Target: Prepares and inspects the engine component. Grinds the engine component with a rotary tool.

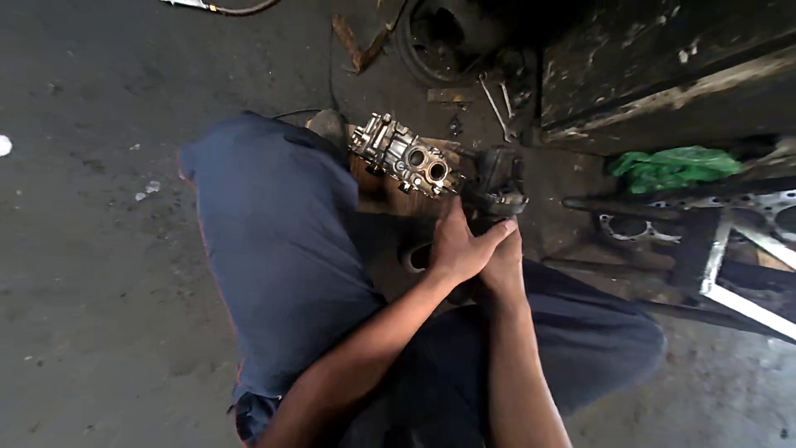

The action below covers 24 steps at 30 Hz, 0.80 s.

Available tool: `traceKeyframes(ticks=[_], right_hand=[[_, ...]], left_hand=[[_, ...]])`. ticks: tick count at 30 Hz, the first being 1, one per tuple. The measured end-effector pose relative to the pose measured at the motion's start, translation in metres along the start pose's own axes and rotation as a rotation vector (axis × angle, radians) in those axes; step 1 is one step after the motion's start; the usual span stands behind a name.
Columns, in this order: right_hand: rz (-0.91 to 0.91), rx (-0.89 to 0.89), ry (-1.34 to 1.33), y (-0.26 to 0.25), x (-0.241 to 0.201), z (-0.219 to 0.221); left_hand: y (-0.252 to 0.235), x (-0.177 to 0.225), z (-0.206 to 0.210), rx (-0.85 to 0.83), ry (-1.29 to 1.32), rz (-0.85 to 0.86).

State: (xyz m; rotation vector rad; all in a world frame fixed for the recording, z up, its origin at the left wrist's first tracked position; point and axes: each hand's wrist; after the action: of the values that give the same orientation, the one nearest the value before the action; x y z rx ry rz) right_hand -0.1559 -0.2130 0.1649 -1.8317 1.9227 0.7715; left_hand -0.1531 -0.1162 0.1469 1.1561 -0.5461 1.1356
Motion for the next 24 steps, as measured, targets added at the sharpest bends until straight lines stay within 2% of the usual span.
traceKeyframes(ticks=[2, 7, 15, 24], right_hand=[[-0.029, -0.047, 0.05, -0.009, 0.002, -0.011], [0.005, -0.236, 0.367, -0.037, 0.008, -0.027], [-0.018, -0.343, 0.406, -0.047, 0.022, -0.011], [0.003, -0.349, 0.49, -0.046, 0.014, -0.008]], left_hand=[[-0.002, 0.004, 0.004, -0.005, 0.022, -0.019], [-0.011, -0.003, 0.007, 0.016, 0.163, -0.056], [-0.017, -0.02, -0.003, 0.062, 0.193, -0.094], [-0.02, -0.024, -0.004, 0.06, 0.233, -0.106]])
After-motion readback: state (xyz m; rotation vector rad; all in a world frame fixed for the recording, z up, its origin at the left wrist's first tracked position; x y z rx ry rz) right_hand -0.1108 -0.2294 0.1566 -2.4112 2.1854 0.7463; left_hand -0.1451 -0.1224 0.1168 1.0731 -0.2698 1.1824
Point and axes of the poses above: each hand's wrist, its own y-axis away from the middle knuckle, its own z-axis out of the palm, x = y × z, and after that the axes turned 12 degrees about y, right-handed
